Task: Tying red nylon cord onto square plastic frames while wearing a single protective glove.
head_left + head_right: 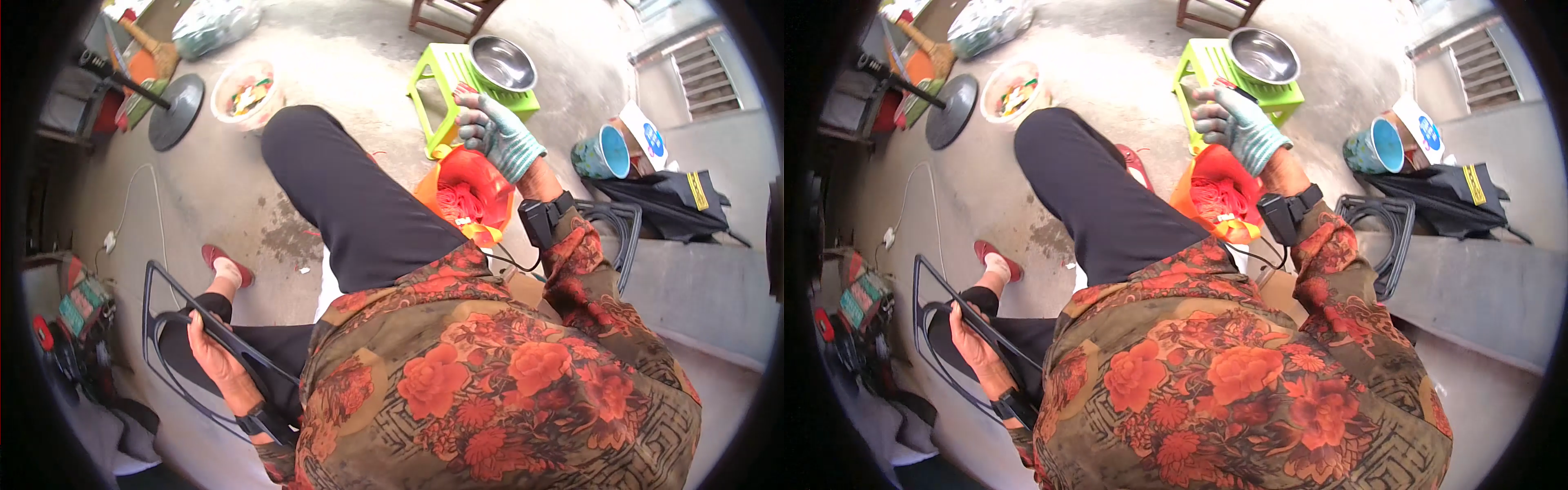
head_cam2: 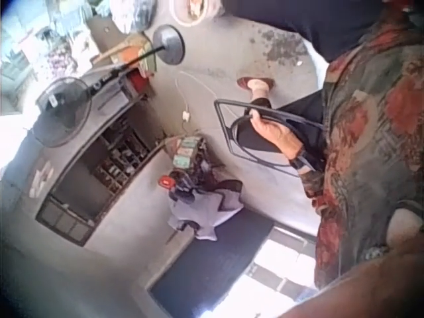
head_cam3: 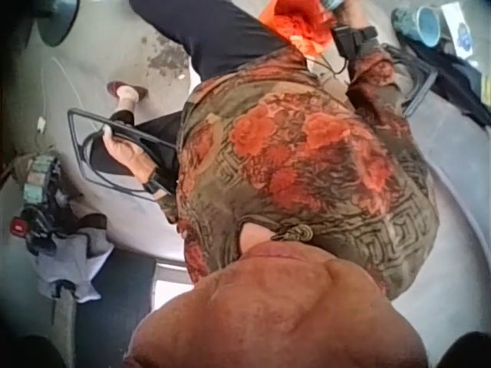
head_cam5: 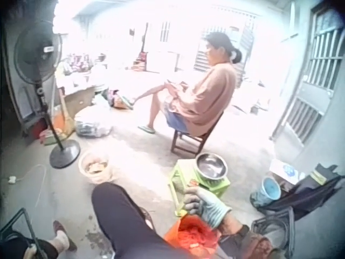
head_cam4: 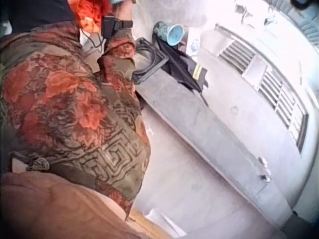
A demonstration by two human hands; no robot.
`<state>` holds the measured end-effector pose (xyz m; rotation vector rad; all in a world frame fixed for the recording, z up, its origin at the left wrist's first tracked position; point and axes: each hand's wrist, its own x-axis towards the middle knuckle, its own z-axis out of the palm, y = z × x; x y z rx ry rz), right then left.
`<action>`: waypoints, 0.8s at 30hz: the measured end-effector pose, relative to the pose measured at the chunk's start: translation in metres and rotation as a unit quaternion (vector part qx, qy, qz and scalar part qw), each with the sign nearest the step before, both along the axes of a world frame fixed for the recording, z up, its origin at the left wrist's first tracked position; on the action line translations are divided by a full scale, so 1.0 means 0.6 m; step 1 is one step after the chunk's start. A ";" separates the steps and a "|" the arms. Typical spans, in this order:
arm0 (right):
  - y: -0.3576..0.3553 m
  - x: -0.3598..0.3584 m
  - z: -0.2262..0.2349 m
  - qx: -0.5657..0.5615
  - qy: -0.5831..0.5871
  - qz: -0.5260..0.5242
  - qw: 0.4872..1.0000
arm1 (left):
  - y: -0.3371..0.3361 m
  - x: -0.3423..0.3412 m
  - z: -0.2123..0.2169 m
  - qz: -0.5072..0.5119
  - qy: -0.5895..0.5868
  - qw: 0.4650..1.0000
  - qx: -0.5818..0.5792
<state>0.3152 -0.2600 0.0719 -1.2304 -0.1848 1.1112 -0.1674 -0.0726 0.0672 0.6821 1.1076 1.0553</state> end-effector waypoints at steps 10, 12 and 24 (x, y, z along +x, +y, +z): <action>-0.194 0.024 -0.213 -0.239 -0.075 -0.041 0.967 | 0.021 0.072 0.023 0.015 -0.100 0.994 -0.051; -0.196 0.026 -0.267 -0.264 -0.074 -0.046 0.960 | 0.031 0.069 0.018 -0.018 -0.086 0.995 -0.042; -0.134 0.044 -0.433 -0.427 -0.366 0.234 0.793 | 0.069 0.063 -0.005 -0.170 -0.064 0.978 -0.101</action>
